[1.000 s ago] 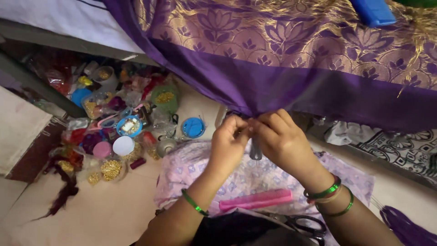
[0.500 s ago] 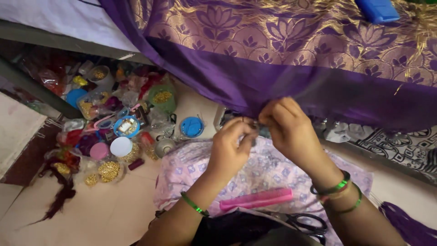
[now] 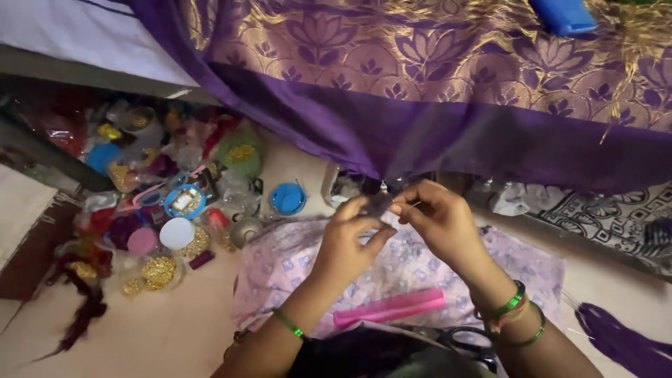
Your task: Sewing decorative tassels and beads onto the border of a purple and gold fabric.
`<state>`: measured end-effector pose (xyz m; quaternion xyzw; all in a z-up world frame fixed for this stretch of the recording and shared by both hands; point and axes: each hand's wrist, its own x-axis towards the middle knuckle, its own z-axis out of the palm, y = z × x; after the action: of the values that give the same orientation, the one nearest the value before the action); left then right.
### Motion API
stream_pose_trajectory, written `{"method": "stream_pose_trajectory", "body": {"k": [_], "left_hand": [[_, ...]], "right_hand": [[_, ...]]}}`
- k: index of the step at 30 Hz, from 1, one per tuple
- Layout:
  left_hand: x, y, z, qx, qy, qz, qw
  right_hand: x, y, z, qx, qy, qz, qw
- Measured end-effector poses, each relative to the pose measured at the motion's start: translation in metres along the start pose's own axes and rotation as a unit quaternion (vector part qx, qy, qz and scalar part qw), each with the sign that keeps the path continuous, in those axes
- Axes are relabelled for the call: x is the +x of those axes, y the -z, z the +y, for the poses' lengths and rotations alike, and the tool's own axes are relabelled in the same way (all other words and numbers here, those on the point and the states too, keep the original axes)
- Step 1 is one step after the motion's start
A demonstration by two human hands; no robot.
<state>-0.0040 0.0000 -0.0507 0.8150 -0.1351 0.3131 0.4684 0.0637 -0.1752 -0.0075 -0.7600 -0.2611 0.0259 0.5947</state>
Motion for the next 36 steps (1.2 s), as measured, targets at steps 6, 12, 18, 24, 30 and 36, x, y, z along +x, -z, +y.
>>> {"method": "stream_pose_trajectory", "body": {"k": [6,12,18,24,30,36], "left_hand": [[0.034,0.042,0.034,0.201,-0.205,0.028,0.957],[0.051,0.054,0.037,0.315,-0.232,0.069,0.918],[0.032,0.035,0.020,0.045,-0.055,0.084,0.994],[0.043,0.020,0.012,-0.023,0.040,0.121,0.992],[0.046,0.018,0.014,-0.086,0.154,0.076,0.981],[0.037,0.012,0.002,-0.455,0.260,-0.009,0.852]], "right_hand": [[-0.004,-0.006,0.004,-0.001,-0.006,0.005,1.000],[-0.006,-0.002,-0.039,-0.160,0.098,0.038,0.982],[-0.001,-0.002,-0.039,-0.201,0.120,0.062,0.970],[0.004,-0.014,-0.042,-0.257,0.237,0.050,0.935],[0.002,-0.010,-0.040,-0.219,0.214,0.050,0.951],[-0.002,-0.002,-0.029,-0.250,0.122,0.064,0.959]]}}
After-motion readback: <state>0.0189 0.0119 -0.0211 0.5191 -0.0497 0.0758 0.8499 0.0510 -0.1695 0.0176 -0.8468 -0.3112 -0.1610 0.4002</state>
